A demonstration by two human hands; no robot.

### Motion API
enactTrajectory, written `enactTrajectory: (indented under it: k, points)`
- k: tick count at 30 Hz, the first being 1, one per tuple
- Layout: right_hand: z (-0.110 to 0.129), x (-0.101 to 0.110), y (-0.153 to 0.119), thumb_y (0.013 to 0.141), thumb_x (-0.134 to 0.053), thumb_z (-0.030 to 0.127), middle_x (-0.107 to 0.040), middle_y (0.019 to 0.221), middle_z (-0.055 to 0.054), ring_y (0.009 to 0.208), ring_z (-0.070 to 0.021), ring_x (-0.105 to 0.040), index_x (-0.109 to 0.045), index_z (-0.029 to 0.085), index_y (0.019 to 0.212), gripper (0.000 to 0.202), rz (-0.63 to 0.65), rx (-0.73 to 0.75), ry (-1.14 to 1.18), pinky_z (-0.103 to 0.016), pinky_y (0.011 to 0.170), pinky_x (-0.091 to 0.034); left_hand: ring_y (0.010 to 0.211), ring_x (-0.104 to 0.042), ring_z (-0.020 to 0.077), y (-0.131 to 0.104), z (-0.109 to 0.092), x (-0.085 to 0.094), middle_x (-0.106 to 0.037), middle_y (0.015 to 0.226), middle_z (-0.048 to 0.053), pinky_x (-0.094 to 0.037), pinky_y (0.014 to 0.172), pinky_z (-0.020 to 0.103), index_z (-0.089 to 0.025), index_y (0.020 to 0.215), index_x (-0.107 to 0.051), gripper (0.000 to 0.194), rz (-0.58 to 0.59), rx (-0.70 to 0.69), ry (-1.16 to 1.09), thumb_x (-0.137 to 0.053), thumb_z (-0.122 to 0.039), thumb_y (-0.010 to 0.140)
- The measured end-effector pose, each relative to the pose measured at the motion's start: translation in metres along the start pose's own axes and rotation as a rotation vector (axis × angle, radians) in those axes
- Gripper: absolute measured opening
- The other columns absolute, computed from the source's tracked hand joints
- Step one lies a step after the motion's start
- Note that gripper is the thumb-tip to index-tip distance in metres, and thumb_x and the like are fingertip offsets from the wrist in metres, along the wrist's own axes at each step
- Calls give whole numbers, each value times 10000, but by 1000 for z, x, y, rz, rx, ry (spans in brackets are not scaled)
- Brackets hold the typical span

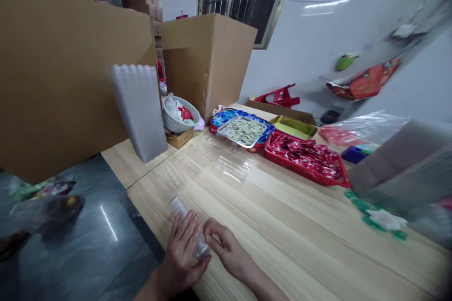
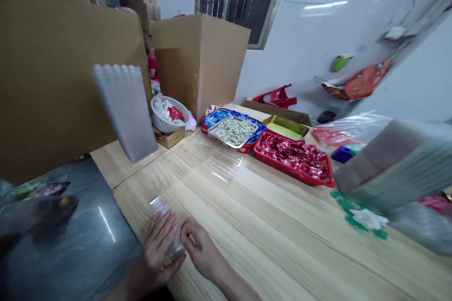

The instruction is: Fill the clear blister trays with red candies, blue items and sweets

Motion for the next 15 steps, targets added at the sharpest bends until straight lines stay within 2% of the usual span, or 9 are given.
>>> enactTrajectory:
  k: [2,5,8,11,13,15]
  points:
    - [2,3,-1,870,-480,433,-477,771,-17,758,-171,-463,-449,193,687,303,-15,29,-113,-299,712,-356,1283,-415,347,0,1,-3,-584,1242,220,-363,1038,544,-21,1223,-485,538,-14,-3,11,-618,-267,764]
    - [-4,17,0,858,-461,433,-450,739,-3,730,-166,-442,-435,199,694,287,-49,2,-140,-294,690,-353,1265,-438,353,-4,3,-9,-611,1202,221,-356,1038,555,-20,1201,-507,502,-94,-21,31,-569,-267,768]
    - [-24,55,10,799,-491,436,-430,680,16,697,-157,-427,-449,197,684,268,-143,-104,-91,-283,674,-345,1234,-479,331,-9,7,-17,-654,1127,202,-339,1059,530,-38,1160,-545,457,-187,-53,68,-514,-289,780]
    - [-42,105,28,697,-538,447,-418,602,23,630,-154,-417,-478,193,607,277,-258,-199,-143,-281,627,-349,1220,-496,319,-10,10,-21,-677,1058,201,-297,1096,507,-35,1084,-590,414,-228,-99,113,-522,-313,785]
    - [-43,134,38,646,-573,465,-451,630,8,631,-163,-422,-511,194,600,282,-376,-200,-234,-292,621,-355,1226,-491,318,-9,11,-22,-683,1031,200,-269,1113,503,-35,1048,-609,408,-240,-122,139,-530,-344,792]
    - [-33,149,38,642,-603,478,-505,736,-22,692,-183,-454,-558,195,665,287,-526,-115,-313,-314,667,-366,1233,-486,306,-8,11,-22,-693,1015,185,-250,1127,490,-53,1033,-620,410,-241,-136,163,-529,-380,804]
Point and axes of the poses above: each hand's wrist, its own y-axis towards the middle knuckle, its own x-axis out of the back of the hand, z = x × y, the point moved 5 cm from there along y, towards the middle knuckle
